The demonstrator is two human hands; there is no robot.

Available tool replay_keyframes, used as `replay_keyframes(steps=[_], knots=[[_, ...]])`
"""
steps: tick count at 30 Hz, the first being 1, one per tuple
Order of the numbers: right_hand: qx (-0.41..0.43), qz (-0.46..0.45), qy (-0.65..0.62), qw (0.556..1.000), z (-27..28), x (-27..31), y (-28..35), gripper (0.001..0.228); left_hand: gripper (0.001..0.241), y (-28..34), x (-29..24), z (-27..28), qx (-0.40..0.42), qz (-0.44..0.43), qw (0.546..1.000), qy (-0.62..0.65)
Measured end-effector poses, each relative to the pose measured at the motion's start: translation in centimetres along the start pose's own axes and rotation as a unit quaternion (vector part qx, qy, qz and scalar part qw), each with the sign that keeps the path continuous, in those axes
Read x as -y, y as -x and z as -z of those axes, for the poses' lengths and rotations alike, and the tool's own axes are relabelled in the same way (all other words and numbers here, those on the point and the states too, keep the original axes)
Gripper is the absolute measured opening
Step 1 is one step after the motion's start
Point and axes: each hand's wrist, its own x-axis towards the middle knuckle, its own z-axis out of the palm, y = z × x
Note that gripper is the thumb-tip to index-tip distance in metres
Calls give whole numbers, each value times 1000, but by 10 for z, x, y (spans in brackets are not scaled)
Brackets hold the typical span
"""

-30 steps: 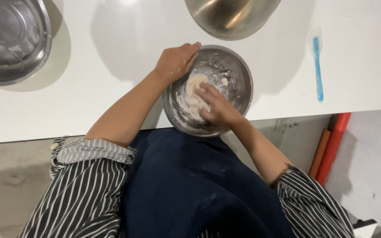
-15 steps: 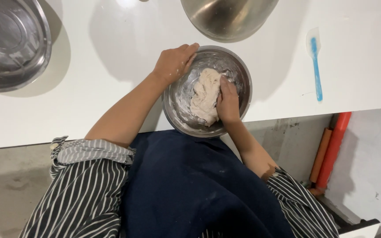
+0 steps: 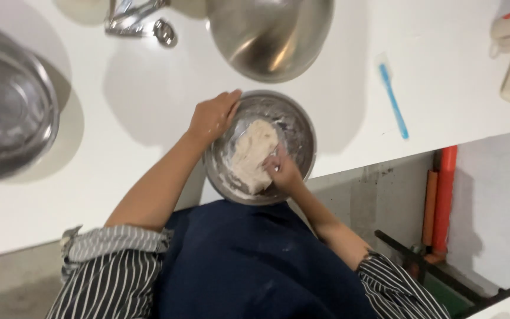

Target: Kneading dough on a countertop in a bakery kitchen.

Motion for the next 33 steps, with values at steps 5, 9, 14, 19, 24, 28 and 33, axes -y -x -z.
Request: replay_keyframes(steps=[5,9,14,19,24,28,33], knots=[[87,-40,29,995,4,63,20,73,26,1,-12,8,31,32,999,8],[41,-37,211,976,17,105,4,32,28,-1,-13,11,46,46,998,14],[35,99,293,950,4,139,-12,73,28,-6,-18,4,45,61,997,29],[95,181,371,906,-18,132,-15,93,27,0,-15,-1,40,57,997,28],[5,164,437,884,-25,89,-28,69,28,-2,-22,-7,15,55,996,67],[-55,142,430,890,-7,85,-47,59,30,11,-32,-24,4,75,994,80],[-157,43,-28,986,37,-29,-96,33,30,22,-75,-28,-13,135,982,133]])
